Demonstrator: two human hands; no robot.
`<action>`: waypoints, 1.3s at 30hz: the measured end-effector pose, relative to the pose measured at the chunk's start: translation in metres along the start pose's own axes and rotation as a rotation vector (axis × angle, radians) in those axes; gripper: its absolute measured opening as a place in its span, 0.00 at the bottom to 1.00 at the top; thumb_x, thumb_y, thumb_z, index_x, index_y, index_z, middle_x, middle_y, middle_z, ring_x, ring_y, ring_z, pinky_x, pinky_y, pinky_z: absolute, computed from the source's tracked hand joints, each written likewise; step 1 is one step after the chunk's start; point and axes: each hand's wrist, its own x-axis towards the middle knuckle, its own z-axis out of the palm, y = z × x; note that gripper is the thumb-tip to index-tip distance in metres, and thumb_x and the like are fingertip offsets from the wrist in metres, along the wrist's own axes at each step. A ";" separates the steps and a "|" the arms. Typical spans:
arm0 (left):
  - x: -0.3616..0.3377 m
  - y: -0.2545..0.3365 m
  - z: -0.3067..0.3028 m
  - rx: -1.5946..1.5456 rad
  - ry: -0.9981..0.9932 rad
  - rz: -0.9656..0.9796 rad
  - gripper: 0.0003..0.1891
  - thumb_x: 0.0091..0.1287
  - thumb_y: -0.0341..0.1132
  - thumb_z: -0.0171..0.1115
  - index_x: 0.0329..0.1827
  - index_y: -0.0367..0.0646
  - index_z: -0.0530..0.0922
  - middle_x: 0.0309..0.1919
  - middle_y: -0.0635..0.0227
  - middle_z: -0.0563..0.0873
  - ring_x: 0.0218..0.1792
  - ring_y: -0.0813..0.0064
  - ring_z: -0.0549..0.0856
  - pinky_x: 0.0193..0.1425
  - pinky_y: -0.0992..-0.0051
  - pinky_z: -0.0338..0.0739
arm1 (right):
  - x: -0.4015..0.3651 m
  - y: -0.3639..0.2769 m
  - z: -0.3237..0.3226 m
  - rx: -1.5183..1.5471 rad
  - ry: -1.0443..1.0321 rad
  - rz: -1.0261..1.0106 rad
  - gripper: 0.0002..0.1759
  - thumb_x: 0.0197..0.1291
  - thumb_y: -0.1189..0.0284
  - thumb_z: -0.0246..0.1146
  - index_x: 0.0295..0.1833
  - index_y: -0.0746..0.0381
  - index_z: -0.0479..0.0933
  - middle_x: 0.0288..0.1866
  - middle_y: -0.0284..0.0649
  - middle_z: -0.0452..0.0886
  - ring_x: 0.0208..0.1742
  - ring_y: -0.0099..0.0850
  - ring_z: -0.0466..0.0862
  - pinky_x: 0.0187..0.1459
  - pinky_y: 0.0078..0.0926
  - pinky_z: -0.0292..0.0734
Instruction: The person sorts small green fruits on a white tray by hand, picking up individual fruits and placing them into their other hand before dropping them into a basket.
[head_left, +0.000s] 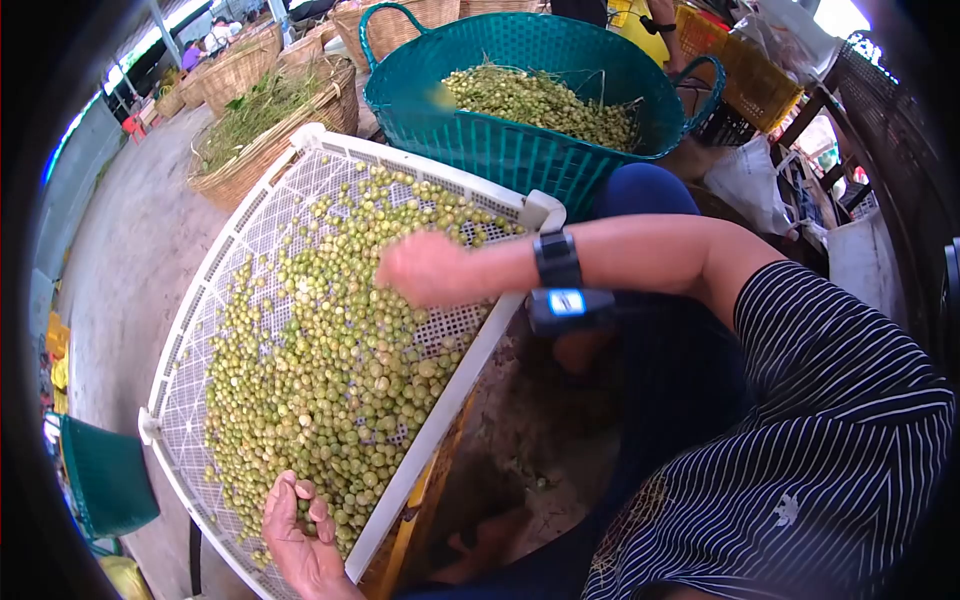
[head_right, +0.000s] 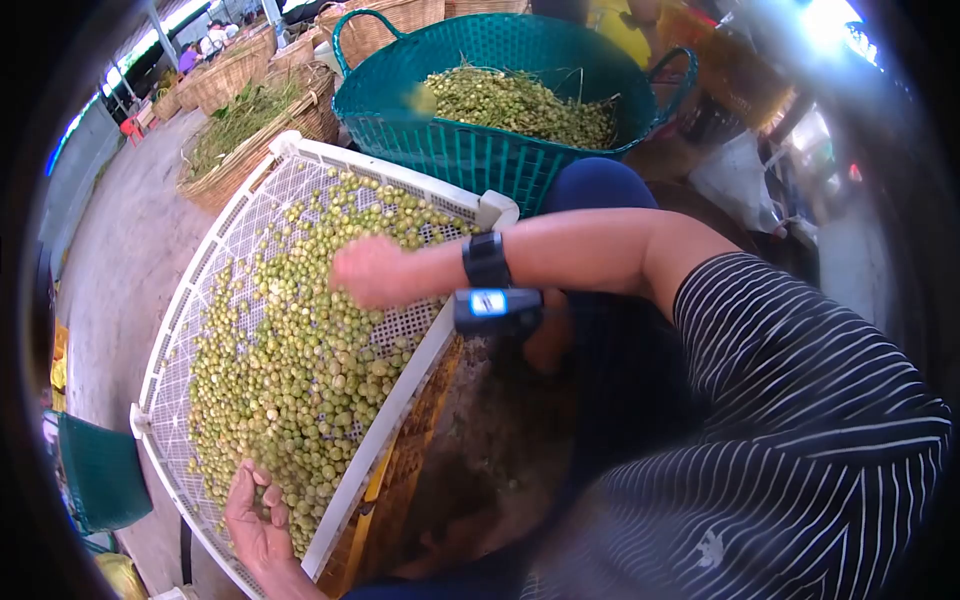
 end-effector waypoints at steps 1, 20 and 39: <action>0.000 -0.001 0.000 0.019 -0.009 0.018 0.11 0.64 0.36 0.59 0.46 0.42 0.73 0.29 0.71 0.77 0.21 0.84 0.71 0.13 0.88 0.58 | 0.015 0.021 -0.006 -0.077 -0.074 0.118 0.06 0.46 0.74 0.56 0.29 0.63 0.77 0.27 0.46 0.78 0.26 0.40 0.81 0.25 0.39 0.78; 0.008 -0.010 -0.001 0.054 -0.025 -0.037 0.13 0.63 0.35 0.60 0.47 0.41 0.72 0.30 0.71 0.77 0.21 0.82 0.72 0.14 0.87 0.59 | -0.001 -0.070 0.025 -0.034 -0.273 -0.248 0.05 0.43 0.71 0.59 0.27 0.60 0.75 0.26 0.45 0.75 0.27 0.42 0.80 0.22 0.39 0.74; 0.019 -0.015 0.020 0.062 -0.057 -0.055 0.08 0.64 0.32 0.57 0.43 0.38 0.74 0.27 0.68 0.78 0.17 0.80 0.72 0.12 0.85 0.58 | 0.000 0.020 -0.008 0.323 -0.063 0.057 0.06 0.40 0.79 0.54 0.23 0.67 0.77 0.23 0.50 0.80 0.28 0.44 0.83 0.28 0.38 0.76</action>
